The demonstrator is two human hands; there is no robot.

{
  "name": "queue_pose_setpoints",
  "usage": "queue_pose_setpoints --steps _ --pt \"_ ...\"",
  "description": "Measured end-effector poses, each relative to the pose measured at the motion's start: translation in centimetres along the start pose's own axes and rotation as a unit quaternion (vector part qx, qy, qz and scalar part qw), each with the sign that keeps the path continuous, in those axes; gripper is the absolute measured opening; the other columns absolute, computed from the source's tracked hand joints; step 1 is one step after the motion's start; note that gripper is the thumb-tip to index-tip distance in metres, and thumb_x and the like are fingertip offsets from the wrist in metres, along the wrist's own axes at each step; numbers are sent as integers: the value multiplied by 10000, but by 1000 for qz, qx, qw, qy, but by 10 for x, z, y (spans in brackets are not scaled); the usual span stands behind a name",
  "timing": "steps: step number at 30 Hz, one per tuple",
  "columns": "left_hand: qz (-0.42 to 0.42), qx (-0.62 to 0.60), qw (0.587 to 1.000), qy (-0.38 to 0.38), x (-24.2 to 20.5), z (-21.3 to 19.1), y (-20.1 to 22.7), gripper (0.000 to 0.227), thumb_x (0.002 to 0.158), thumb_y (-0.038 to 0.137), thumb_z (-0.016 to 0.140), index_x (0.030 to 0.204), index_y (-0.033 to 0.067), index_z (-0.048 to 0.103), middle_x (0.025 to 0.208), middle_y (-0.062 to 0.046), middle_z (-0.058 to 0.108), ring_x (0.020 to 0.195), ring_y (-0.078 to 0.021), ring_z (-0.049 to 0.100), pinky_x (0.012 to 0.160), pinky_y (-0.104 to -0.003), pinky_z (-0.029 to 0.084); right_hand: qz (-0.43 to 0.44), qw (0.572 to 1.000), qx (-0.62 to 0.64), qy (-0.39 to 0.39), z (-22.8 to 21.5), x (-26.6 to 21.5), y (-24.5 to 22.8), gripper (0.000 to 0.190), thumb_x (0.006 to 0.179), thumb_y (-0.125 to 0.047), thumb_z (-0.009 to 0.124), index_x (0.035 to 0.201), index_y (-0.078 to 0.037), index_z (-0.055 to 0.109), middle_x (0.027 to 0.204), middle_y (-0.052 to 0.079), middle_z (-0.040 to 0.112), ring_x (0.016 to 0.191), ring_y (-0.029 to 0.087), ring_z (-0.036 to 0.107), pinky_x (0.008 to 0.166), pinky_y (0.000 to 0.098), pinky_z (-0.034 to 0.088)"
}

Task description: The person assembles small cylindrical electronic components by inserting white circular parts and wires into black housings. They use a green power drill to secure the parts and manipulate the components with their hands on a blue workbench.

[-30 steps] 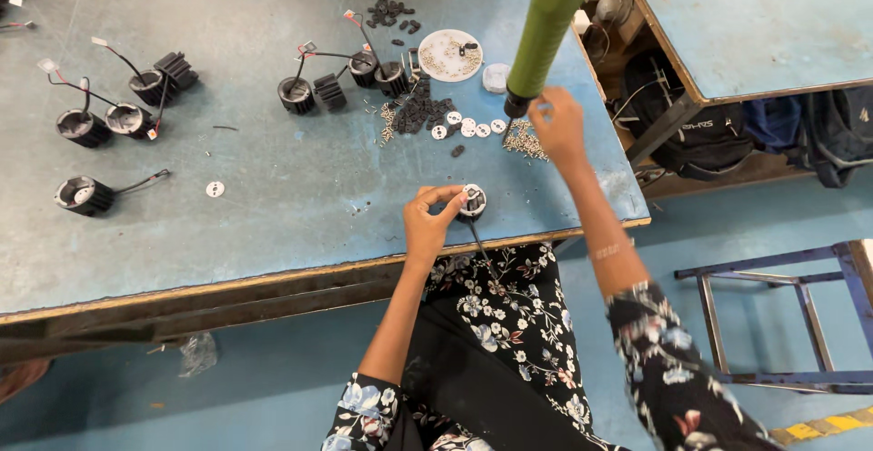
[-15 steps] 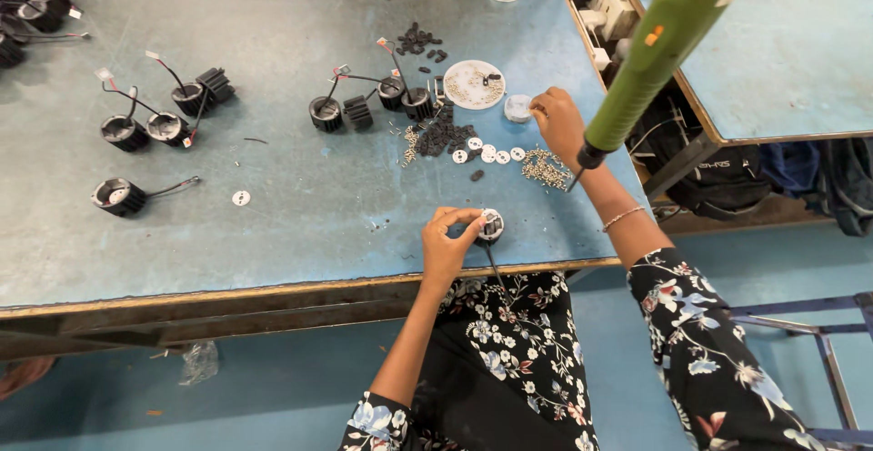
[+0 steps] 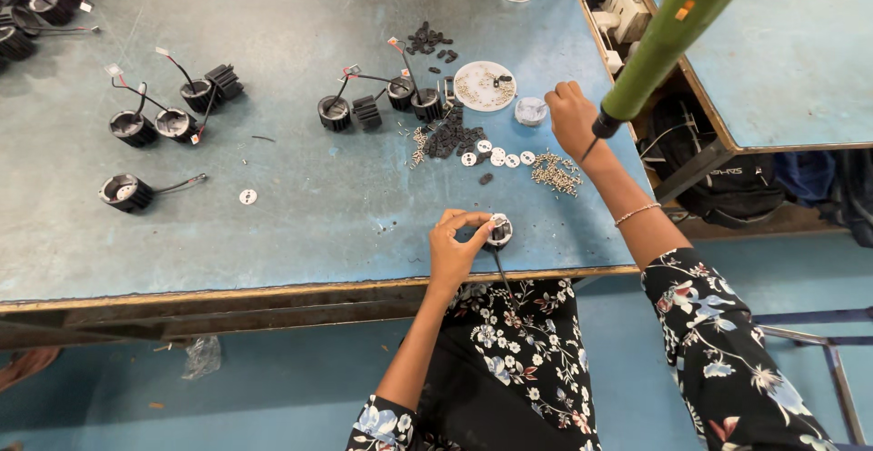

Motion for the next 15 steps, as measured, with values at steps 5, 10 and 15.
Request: queue_pose_setpoints --steps 5,10,15 --pt "-8 -14 1000 4 -1 -1 -2 173 839 153 809 983 58 805 929 -63 712 895 -157 667 839 -299 507 26 997 67 -4 19 -5 13 143 866 56 607 929 -16 713 963 138 618 997 332 588 828 430 514" --pt "-15 -13 1000 4 -1 -1 -3 168 840 153 808 981 61 805 944 -61 704 889 -156 676 841 -296 511 138 969 202 20 29 -12 35 61 913 0 650 940 13 702 924 182 651 882 347 624 771 431 498" --pt "-10 -11 1000 1 -1 0 -1 166 845 150 807 984 60 810 924 -63 724 899 -157 677 855 -301 505 267 911 314 -4 46 -19 54 91 932 -22 634 953 31 705 801 183 691 734 246 677 692 379 511"
Point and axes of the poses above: each hand's wrist, its own x-axis towards the middle knuckle, its own z-axis out of the palm, y = z × x, the point moved 7 cm from there along x, towards the middle knuckle
